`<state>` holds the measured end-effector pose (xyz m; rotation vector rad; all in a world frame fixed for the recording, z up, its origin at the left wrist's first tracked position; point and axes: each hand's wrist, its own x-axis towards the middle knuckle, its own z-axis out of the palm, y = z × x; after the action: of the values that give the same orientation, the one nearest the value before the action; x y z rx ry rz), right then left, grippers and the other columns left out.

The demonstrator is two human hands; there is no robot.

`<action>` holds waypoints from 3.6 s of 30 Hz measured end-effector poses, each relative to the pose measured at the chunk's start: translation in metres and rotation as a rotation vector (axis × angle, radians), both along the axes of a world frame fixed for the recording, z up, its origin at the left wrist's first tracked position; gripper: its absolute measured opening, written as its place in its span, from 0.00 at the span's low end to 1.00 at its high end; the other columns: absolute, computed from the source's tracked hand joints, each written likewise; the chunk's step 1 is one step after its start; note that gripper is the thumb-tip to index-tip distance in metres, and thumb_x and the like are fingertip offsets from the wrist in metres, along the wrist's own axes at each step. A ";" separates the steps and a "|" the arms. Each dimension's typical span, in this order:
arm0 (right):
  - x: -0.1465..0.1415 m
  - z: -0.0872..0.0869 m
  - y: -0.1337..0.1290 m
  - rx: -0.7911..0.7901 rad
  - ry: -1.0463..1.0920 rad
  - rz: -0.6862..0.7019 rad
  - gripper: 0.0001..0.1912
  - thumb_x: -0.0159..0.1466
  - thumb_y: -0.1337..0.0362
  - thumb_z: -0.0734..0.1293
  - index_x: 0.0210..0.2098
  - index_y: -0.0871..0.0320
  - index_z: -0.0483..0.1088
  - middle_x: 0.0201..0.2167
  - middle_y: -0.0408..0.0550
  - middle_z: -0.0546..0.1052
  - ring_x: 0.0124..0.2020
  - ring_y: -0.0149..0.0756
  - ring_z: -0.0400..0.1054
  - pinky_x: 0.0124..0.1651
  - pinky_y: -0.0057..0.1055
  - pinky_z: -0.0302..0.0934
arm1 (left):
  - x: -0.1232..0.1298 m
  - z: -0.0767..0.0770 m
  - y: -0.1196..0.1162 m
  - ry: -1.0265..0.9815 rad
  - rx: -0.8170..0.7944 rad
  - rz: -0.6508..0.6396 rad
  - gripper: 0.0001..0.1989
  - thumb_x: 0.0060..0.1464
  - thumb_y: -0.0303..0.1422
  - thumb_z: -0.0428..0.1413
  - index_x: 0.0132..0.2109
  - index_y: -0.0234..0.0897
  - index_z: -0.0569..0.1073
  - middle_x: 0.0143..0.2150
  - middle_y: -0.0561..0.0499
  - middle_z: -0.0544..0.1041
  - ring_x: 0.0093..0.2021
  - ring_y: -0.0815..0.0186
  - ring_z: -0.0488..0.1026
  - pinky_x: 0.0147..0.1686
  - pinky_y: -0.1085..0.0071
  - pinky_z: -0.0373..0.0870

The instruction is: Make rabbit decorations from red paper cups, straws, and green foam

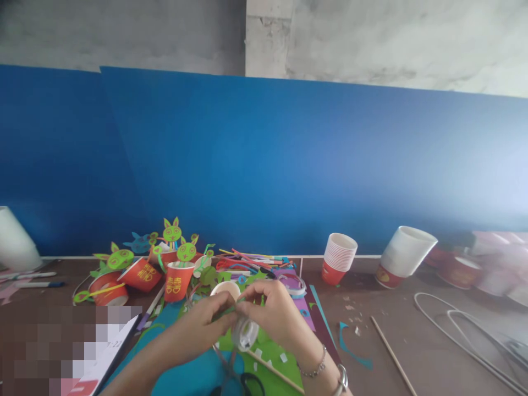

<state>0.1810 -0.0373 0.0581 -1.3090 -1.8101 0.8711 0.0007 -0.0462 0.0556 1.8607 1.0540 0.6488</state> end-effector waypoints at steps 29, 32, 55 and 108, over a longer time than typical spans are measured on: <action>0.010 -0.001 0.009 -0.025 0.055 0.058 0.20 0.53 0.73 0.61 0.42 0.57 0.75 0.38 0.46 0.78 0.35 0.36 0.68 0.37 0.30 0.62 | -0.002 0.004 0.007 -0.313 -0.207 0.089 0.16 0.52 0.43 0.56 0.29 0.33 0.70 0.22 0.53 0.72 0.19 0.75 0.60 0.20 0.76 0.54; 0.009 -0.006 0.010 -0.039 0.017 0.180 0.24 0.48 0.77 0.60 0.41 0.56 0.75 0.36 0.44 0.77 0.32 0.32 0.65 0.34 0.27 0.59 | -0.004 0.004 0.007 -0.331 -0.233 0.065 0.18 0.50 0.46 0.57 0.29 0.33 0.71 0.22 0.53 0.71 0.19 0.75 0.60 0.20 0.76 0.55; 0.001 -0.016 0.014 -0.154 0.254 0.045 0.23 0.46 0.73 0.59 0.38 0.61 0.77 0.14 0.34 0.55 0.17 0.24 0.46 0.21 0.23 0.42 | 0.003 -0.007 -0.003 -0.268 -0.469 -0.182 0.17 0.46 0.43 0.60 0.22 0.34 0.69 0.18 0.53 0.71 0.14 0.77 0.56 0.15 0.77 0.50; -0.005 0.017 -0.022 0.320 0.185 0.080 0.07 0.63 0.70 0.58 0.32 0.56 0.66 0.34 0.46 0.69 0.36 0.35 0.64 0.40 0.31 0.60 | -0.005 0.011 0.006 -0.239 -0.084 0.210 0.19 0.51 0.46 0.54 0.24 0.35 0.71 0.19 0.53 0.71 0.21 0.70 0.64 0.23 0.75 0.58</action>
<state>0.1761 -0.0592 0.0749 -0.9292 -1.7775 0.6847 -0.0042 -0.0398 0.0663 1.5684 1.1073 0.9110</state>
